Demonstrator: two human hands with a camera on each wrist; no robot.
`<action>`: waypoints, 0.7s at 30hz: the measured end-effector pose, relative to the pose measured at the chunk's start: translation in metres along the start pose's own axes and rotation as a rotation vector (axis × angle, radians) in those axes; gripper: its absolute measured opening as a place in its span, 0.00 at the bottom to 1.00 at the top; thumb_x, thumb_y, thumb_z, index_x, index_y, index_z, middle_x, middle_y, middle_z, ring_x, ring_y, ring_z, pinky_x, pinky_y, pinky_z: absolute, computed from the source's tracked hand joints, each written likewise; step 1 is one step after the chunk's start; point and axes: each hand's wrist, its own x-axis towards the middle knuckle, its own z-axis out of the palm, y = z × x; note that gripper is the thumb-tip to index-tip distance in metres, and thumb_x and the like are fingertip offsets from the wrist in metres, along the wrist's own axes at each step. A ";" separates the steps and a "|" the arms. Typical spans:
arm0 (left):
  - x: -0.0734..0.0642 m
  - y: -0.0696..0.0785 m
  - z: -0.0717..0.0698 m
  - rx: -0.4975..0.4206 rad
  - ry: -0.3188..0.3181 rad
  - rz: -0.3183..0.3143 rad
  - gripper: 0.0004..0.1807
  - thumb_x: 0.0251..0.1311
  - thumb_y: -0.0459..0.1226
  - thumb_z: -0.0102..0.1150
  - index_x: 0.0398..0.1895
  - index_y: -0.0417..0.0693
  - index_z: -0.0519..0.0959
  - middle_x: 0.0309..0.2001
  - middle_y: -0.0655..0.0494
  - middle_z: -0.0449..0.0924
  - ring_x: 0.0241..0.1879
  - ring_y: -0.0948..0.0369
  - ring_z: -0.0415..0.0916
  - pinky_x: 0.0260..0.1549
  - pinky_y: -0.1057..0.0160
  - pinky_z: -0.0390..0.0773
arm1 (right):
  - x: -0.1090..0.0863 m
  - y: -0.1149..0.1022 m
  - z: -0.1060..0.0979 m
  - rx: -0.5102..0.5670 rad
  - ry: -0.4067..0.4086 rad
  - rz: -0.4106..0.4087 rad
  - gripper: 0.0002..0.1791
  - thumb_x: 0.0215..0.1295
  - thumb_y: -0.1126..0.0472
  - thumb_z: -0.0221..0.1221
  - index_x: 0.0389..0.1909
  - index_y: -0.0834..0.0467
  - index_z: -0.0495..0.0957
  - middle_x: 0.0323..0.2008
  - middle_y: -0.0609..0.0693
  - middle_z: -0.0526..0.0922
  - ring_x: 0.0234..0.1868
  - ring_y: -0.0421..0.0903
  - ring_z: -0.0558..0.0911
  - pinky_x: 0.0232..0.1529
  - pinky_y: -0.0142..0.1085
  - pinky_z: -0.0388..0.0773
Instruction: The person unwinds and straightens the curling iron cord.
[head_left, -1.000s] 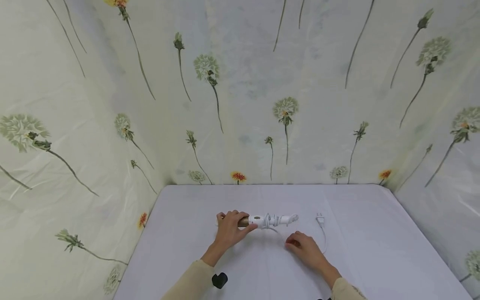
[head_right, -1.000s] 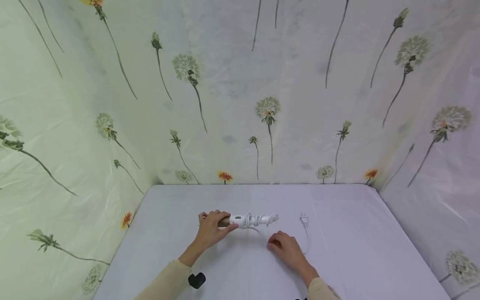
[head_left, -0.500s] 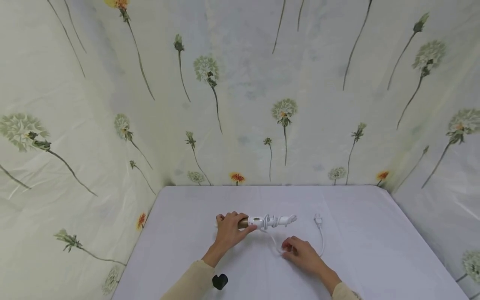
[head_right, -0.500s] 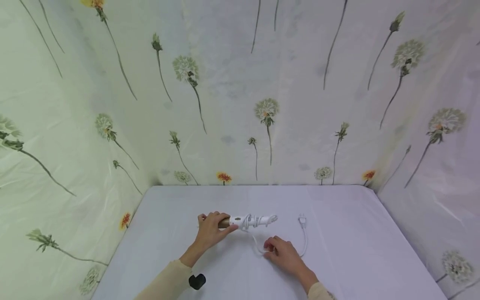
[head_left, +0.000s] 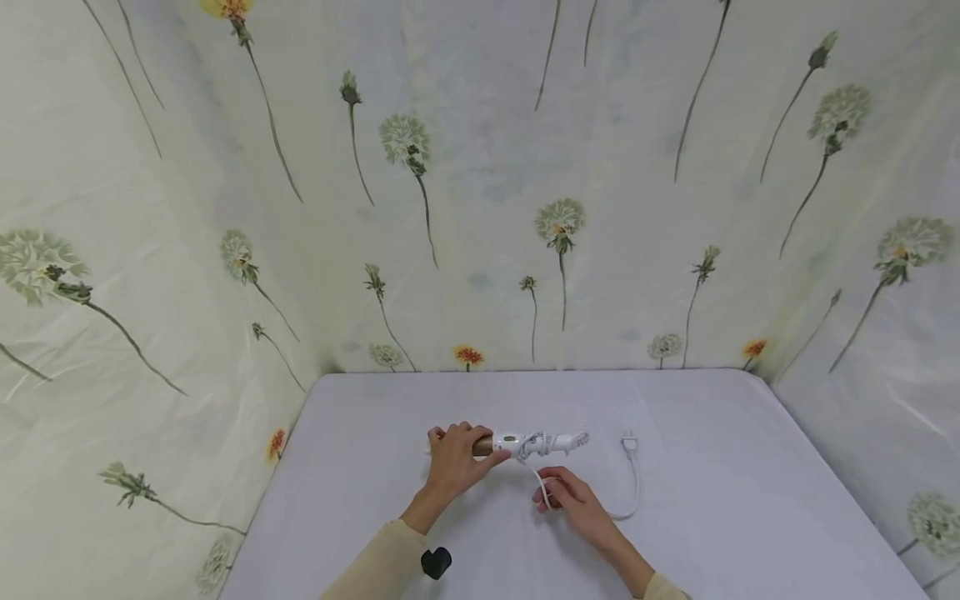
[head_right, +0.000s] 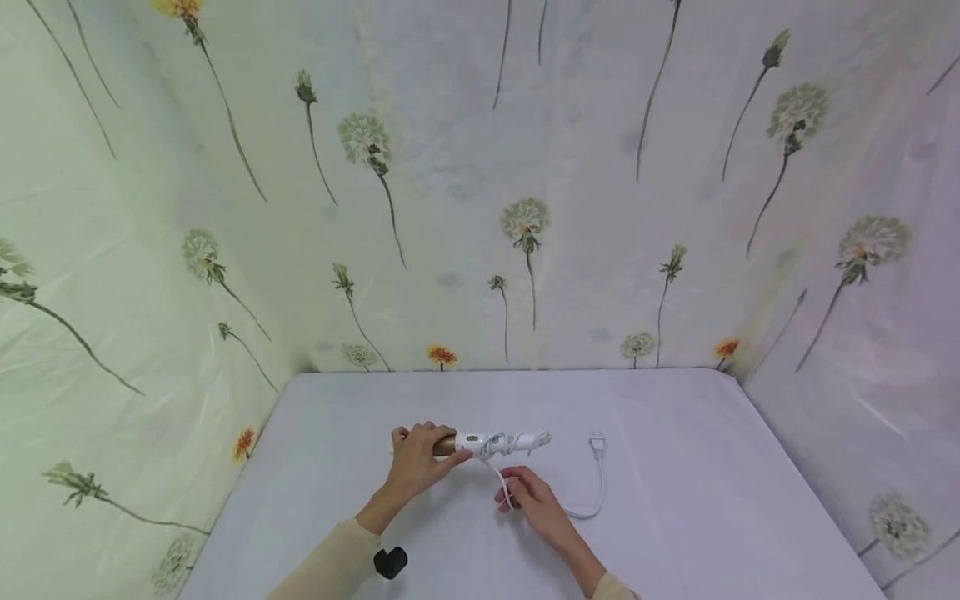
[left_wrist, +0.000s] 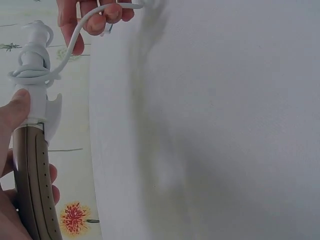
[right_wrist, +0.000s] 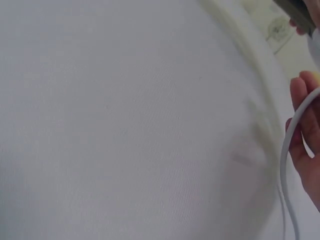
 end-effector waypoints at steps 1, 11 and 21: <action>-0.001 0.000 0.001 0.001 0.002 0.005 0.26 0.45 0.64 0.62 0.40 0.59 0.83 0.31 0.59 0.80 0.31 0.62 0.69 0.38 0.54 0.53 | 0.000 0.001 0.002 0.010 0.008 0.001 0.23 0.74 0.54 0.46 0.58 0.69 0.65 0.35 0.60 0.80 0.34 0.41 0.81 0.40 0.33 0.77; -0.002 0.000 0.010 0.030 0.027 0.038 0.26 0.44 0.65 0.63 0.39 0.60 0.83 0.29 0.60 0.79 0.30 0.62 0.70 0.37 0.55 0.53 | -0.008 -0.019 0.014 -0.110 0.074 -0.012 0.14 0.72 0.61 0.48 0.48 0.68 0.72 0.29 0.57 0.77 0.26 0.36 0.72 0.28 0.29 0.71; 0.007 -0.004 0.003 0.040 0.041 0.027 0.27 0.44 0.66 0.62 0.40 0.59 0.83 0.29 0.59 0.79 0.31 0.60 0.71 0.42 0.50 0.58 | -0.006 -0.031 0.015 -0.324 0.186 -0.099 0.06 0.68 0.60 0.55 0.39 0.57 0.78 0.31 0.51 0.81 0.27 0.33 0.71 0.30 0.28 0.70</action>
